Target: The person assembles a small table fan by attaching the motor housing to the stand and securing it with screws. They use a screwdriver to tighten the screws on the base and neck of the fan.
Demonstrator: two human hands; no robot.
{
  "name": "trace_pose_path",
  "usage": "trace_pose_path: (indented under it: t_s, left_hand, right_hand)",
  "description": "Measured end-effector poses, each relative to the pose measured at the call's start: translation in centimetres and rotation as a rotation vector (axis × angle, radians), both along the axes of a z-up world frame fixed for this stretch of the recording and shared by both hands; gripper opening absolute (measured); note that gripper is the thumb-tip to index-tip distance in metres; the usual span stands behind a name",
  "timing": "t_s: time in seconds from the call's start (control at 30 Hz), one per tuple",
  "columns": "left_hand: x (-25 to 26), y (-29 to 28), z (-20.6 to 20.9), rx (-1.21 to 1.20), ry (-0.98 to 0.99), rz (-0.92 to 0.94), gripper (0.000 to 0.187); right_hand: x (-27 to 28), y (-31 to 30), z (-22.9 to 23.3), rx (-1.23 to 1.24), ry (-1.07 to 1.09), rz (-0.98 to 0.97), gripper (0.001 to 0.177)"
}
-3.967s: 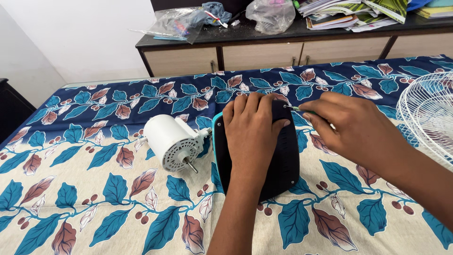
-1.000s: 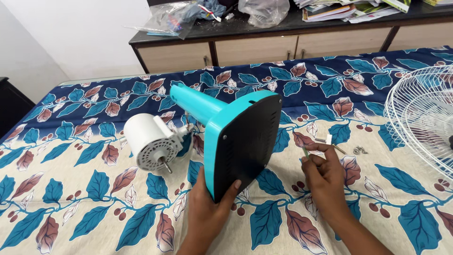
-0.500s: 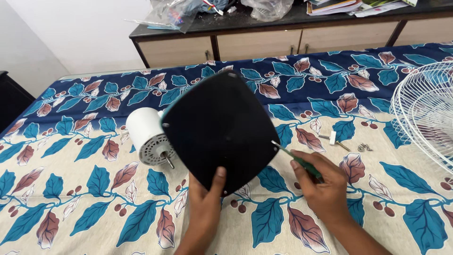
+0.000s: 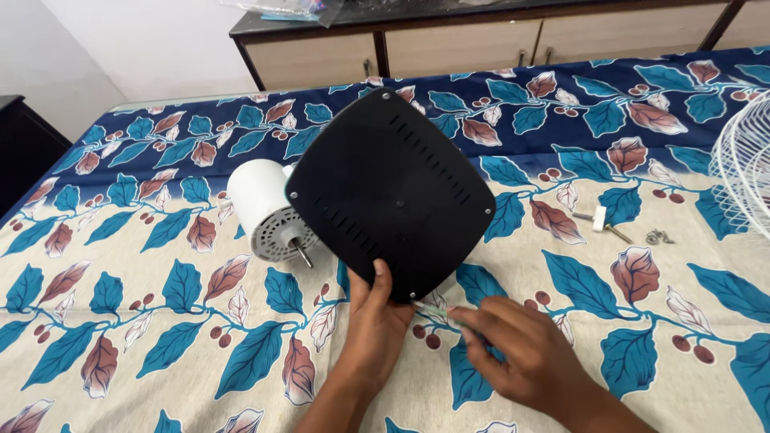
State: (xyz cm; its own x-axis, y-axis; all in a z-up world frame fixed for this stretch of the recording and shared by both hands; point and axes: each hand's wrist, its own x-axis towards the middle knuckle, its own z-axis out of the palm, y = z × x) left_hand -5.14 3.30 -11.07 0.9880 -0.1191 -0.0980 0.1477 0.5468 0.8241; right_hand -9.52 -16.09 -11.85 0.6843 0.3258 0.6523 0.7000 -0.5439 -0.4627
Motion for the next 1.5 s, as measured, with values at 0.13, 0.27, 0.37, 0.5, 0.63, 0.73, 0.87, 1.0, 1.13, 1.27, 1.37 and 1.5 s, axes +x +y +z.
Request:
trace_pose_path:
  t_s: [0.13, 0.27, 0.37, 0.5, 0.63, 0.73, 0.87, 1.0, 1.13, 1.27, 1.37, 1.5]
  left_hand:
    - [0.1, -0.1, -0.2, 0.026, -0.010, -0.027, 0.077]
    - [0.0, 0.0, -0.3, 0.008, 0.018, -0.061, 0.075]
    - [0.0, -0.2, -0.1, 0.035, -0.018, -0.041, 0.078]
    - [0.0, -0.2, 0.3, 0.031, -0.030, -0.046, 0.078]
    - [-0.1, -0.3, 0.4, 0.020, -0.055, -0.041, 0.078]
    - [0.1, -0.4, 0.2, 0.063, -0.021, -0.034, 0.078]
    - [0.2, -0.6, -0.3, 0.091, -0.034, -0.007, 0.077]
    - [0.2, -0.8, -0.9, 0.085, -0.094, 0.034, 0.074]
    - [0.3, -0.7, -1.4, 0.150, -0.042, 0.052, 0.079]
    - [0.3, -0.6, -2.0, 0.323, 0.054, 0.000, 0.087]
    - [0.1, -0.8, -2.3, 0.420, 0.028, 0.004, 0.088]
    - [0.3, -0.8, -2.0, 0.339, -0.051, 0.038, 0.092]
  right_hand:
    - [0.2, -0.3, -0.2, -0.012, 0.088, -0.046, 0.025]
    - [0.5, -0.3, -0.7, -0.016, 0.111, -0.052, 0.025]
    - [0.6, -0.4, -1.0, -0.016, 0.120, -0.049, 0.026]
    - [0.6, -0.4, -1.1, -0.035, 0.099, -0.037, 0.027]
    - [0.4, -0.2, -0.9, -0.103, 0.009, -0.025, 0.027]
    - [0.2, 0.0, -0.6, -0.175, -0.032, -0.054, 0.029]
    - [-0.2, 0.5, -0.3, -0.202, -0.045, -0.099, 0.036]
    - [-1.0, 1.3, -0.6, -0.346, -0.042, -0.185, 0.044]
    - [-1.6, 1.8, -1.3, -0.458, -0.034, -0.220, 0.034]
    - [-1.7, 2.0, -2.0, -0.607, -0.160, -0.188, 0.024]
    - [-1.8, 2.7, -2.5, -0.512, -0.118, -0.234, 0.025]
    - [-2.1, 3.6, -2.5, -0.037, 0.313, -0.333, 0.031]
